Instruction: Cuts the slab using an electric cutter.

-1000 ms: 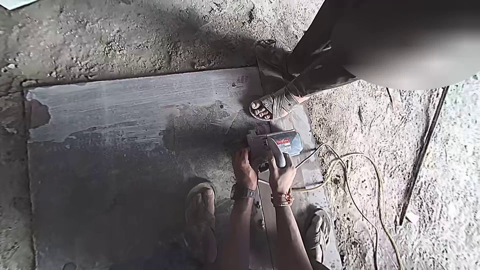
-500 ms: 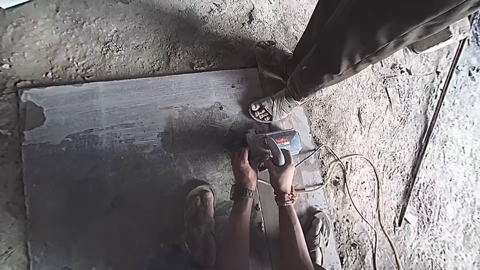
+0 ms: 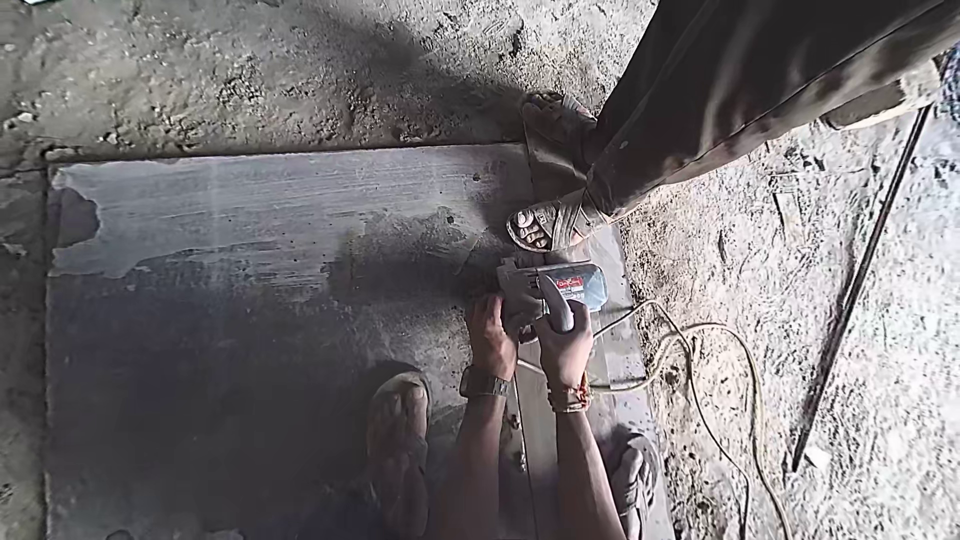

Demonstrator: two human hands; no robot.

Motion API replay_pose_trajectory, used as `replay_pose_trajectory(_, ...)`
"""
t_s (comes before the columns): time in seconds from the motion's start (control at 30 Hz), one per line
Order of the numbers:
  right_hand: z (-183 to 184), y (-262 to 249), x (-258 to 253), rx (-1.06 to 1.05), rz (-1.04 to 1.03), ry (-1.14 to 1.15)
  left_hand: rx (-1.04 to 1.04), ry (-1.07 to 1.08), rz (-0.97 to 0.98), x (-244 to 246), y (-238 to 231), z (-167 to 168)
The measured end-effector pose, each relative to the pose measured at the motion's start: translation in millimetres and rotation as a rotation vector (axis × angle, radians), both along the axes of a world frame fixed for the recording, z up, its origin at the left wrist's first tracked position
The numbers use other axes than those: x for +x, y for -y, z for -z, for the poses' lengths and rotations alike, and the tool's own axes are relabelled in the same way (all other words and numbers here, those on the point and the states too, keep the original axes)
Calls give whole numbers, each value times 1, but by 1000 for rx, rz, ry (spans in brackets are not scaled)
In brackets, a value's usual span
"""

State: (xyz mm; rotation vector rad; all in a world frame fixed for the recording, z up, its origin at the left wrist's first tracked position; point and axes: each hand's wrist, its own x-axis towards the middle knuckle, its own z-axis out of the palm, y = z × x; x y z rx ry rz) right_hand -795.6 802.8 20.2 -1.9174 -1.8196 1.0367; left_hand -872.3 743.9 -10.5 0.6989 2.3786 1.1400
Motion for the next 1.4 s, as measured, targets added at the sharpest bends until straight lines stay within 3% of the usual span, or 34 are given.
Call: replay_pose_trajectory(1.4,8,-23,-16,43,-44,-36,33,-123,-62,-18,-25,8)
